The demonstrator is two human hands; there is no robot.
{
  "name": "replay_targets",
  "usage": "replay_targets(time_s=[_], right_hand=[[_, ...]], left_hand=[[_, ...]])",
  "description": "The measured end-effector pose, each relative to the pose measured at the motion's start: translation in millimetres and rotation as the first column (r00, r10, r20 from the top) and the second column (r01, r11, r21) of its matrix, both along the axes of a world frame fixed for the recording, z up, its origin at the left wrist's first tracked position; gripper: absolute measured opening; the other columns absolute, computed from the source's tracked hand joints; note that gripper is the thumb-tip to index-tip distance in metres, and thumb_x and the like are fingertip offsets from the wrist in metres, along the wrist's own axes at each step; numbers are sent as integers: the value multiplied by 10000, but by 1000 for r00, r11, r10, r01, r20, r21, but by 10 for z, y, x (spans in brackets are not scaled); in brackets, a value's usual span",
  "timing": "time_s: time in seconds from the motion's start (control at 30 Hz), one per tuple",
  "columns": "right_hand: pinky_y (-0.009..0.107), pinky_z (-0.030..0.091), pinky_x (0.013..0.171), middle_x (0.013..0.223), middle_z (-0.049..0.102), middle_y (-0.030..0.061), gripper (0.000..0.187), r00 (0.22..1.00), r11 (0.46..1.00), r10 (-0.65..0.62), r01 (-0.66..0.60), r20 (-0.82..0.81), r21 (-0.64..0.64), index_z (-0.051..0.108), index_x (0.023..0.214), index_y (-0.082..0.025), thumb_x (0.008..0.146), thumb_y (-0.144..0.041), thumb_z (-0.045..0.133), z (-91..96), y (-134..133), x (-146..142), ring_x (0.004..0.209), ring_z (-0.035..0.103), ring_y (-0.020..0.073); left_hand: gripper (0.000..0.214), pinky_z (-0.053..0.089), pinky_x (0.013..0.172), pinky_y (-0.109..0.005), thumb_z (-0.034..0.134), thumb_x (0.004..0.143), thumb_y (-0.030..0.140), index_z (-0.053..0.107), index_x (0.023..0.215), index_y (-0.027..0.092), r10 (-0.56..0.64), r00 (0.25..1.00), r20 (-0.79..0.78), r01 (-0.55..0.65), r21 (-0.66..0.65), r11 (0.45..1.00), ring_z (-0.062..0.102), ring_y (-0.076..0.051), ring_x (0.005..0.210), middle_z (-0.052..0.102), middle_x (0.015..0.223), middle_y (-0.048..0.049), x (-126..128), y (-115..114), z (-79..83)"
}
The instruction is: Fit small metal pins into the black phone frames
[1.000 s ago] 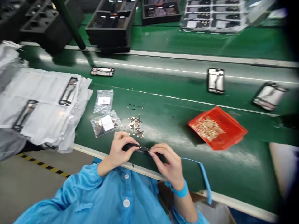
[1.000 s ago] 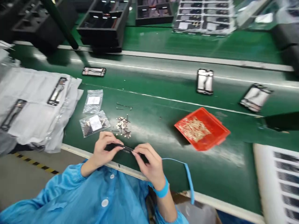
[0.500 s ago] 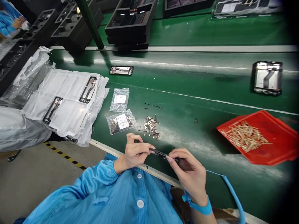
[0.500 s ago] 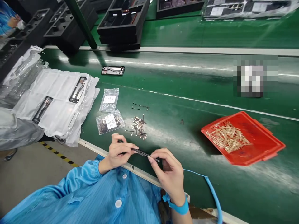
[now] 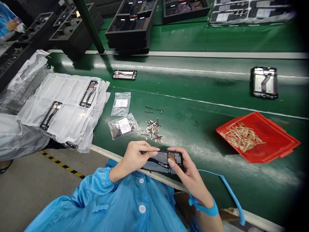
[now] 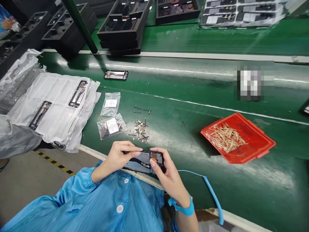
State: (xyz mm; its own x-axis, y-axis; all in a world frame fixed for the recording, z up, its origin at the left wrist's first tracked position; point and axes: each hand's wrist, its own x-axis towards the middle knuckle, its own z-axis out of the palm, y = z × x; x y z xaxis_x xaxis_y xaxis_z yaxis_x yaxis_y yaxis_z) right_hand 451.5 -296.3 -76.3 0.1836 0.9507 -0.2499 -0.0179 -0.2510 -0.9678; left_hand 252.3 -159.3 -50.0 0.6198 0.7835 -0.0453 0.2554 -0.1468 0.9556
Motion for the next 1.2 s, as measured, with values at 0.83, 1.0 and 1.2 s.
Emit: replay_targets(time_s=[0.83, 1.0, 1.2], right_hand=[[264, 479, 589, 804, 617, 10, 391, 957, 967, -250, 240, -148, -80, 681, 1021, -236, 975, -624, 689, 120, 158, 28, 668, 544, 166], [281, 459, 392, 779, 631, 30, 660, 839, 973, -228, 174, -494, -154, 688, 1187, -250, 992, -832, 443, 223, 53, 117, 532, 542, 180], [270, 496, 411, 783, 637, 30, 710, 831, 975, -221, 183, -510, -124, 689, 1193, -253, 972, -878, 436, 284, 13, 130, 560, 571, 178]], left_hand=[[256, 512, 679, -260, 641, 1036, 230, 853, 1178, 249, -25, 990, -142, 52, 192, 980, 708, -148, 777, 784, 937, -47, 142, -152, 174], [220, 507, 664, -252, 697, 995, 204, 869, 1129, 233, -41, 997, -64, 44, 42, 998, 703, -154, 758, 786, 889, -49, 244, -121, 197], [198, 489, 662, -244, 719, 983, 204, 877, 1100, 222, -31, 999, -8, 32, 28, 999, 687, -140, 738, 779, 861, -49, 286, -126, 182]])
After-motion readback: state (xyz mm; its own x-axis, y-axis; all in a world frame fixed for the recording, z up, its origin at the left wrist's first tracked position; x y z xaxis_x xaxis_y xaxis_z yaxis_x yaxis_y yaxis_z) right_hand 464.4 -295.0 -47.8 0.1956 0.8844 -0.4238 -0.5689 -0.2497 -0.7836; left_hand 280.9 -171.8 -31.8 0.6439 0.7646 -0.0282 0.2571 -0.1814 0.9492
